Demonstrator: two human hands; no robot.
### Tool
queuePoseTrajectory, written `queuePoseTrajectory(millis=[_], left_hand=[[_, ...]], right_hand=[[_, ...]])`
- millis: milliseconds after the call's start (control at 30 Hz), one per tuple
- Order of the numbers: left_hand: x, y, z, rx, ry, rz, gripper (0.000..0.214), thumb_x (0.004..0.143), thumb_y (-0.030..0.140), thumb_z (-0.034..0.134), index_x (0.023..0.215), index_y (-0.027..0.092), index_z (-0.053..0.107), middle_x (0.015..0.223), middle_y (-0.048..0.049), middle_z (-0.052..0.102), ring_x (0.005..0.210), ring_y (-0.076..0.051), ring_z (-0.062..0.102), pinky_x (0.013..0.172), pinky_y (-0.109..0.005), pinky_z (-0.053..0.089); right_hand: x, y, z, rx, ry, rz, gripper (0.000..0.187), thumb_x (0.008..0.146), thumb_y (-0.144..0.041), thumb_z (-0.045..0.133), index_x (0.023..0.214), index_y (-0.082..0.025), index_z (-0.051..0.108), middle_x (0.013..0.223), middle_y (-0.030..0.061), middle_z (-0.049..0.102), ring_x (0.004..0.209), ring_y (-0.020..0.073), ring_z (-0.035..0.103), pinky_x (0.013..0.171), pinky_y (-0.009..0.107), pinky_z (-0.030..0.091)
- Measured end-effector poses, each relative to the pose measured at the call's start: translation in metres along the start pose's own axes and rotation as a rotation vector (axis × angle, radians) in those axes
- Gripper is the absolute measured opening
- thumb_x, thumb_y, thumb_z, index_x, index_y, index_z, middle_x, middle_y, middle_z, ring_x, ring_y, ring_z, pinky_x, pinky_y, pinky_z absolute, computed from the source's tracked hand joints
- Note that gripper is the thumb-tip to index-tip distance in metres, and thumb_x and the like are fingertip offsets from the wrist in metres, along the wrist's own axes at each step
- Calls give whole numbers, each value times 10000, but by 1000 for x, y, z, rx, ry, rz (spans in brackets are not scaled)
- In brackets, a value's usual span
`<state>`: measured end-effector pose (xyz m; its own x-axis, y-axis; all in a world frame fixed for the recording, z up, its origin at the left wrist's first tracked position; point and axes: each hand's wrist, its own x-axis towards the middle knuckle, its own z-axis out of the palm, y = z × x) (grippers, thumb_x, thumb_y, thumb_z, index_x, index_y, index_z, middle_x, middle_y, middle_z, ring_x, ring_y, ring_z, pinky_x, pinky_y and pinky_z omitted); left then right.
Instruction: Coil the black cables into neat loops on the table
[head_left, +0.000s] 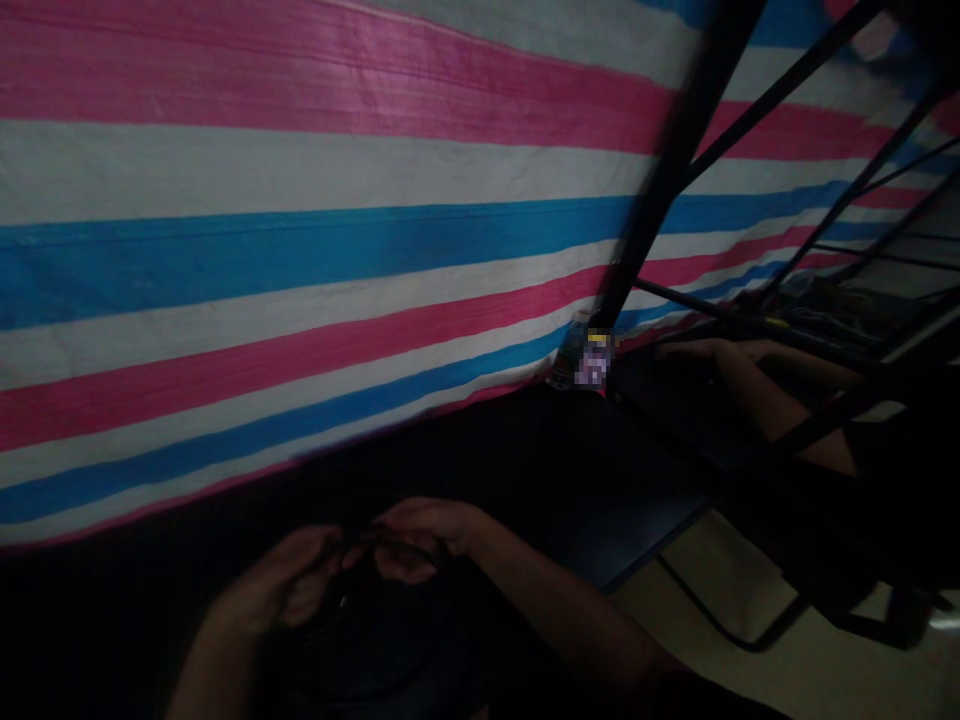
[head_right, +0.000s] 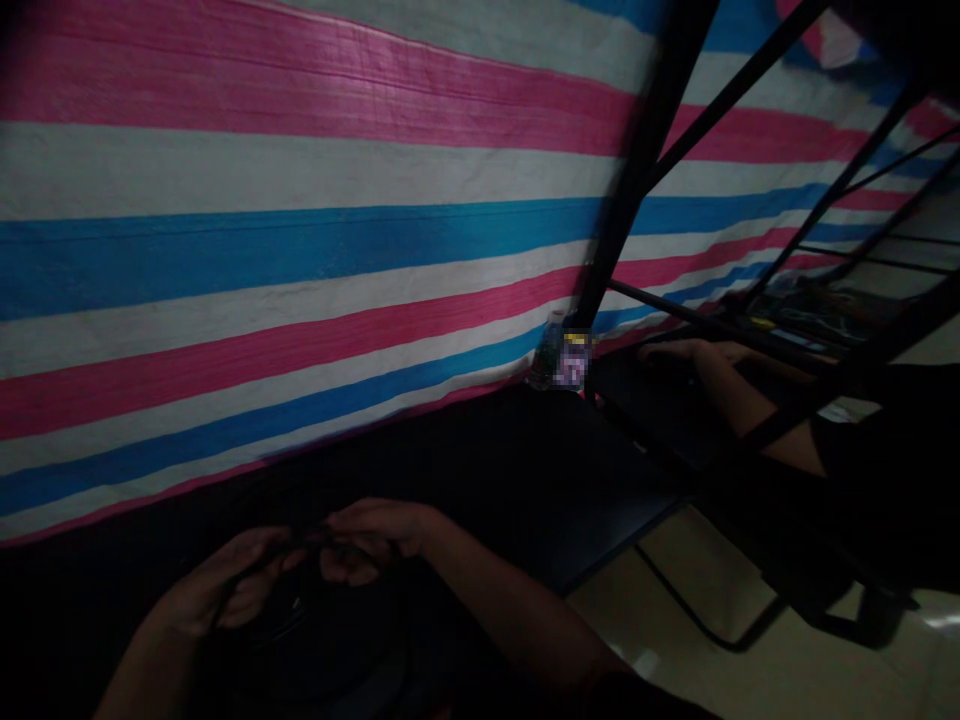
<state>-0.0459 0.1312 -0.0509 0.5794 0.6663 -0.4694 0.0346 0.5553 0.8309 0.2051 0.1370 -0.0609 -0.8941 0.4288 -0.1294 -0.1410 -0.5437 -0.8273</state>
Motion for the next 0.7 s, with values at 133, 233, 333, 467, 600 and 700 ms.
queuePoseTrajectory(millis=[133, 233, 333, 467, 600, 700], left_hand=[[8, 0, 12, 137, -57, 102, 605, 615, 724, 848, 719, 154, 671, 510, 74, 441, 378, -17, 242, 368, -168, 187], [12, -2, 10, 165, -23, 137, 633, 604, 744, 841, 752, 151, 674, 573, 56, 502, 400, -19, 274, 387, -175, 193], [18, -4, 11, 94, 21, 102, 718, 702, 860, 658, 756, 144, 676, 491, 101, 365, 400, -26, 183, 392, -182, 132], [26, -4, 18, 144, 172, 85, 642, 683, 776, 756, 761, 147, 656, 502, 99, 376, 414, -44, 251, 398, -185, 178], [27, -1, 13, 181, 315, 149, 620, 623, 738, 823, 763, 172, 612, 520, 102, 416, 424, -50, 311, 408, -178, 246], [26, 1, 5, 209, 419, 209, 590, 654, 719, 808, 798, 183, 608, 533, 105, 437, 424, -53, 328, 414, -170, 250]], right_hand=[[-4, -6, 13, -317, 135, 38, 479, 1062, -488, 407, 798, -142, 608, 594, -26, 566, 391, 59, 412, 377, 208, 248], [-7, -16, 19, -465, 216, -9, 374, 1030, -416, 507, 772, -161, 598, 584, -59, 524, 436, 54, 435, 402, 182, 269], [-5, -25, 10, -508, 227, -6, 268, 1009, -349, 539, 886, -154, 676, 606, -74, 509, 456, 51, 415, 428, 178, 279], [1, -26, -14, -620, 239, -1, 175, 918, -283, 673, 926, -127, 751, 640, -63, 556, 530, 56, 452, 533, 188, 350], [1, -17, -23, -606, 458, -290, 189, 861, -330, 749, 887, -144, 767, 812, -6, 683, 777, 131, 603, 770, 267, 465], [-2, -13, -22, -628, 549, -388, 287, 919, -396, 691, 773, -155, 747, 869, 19, 660, 828, 143, 607, 798, 289, 475]])
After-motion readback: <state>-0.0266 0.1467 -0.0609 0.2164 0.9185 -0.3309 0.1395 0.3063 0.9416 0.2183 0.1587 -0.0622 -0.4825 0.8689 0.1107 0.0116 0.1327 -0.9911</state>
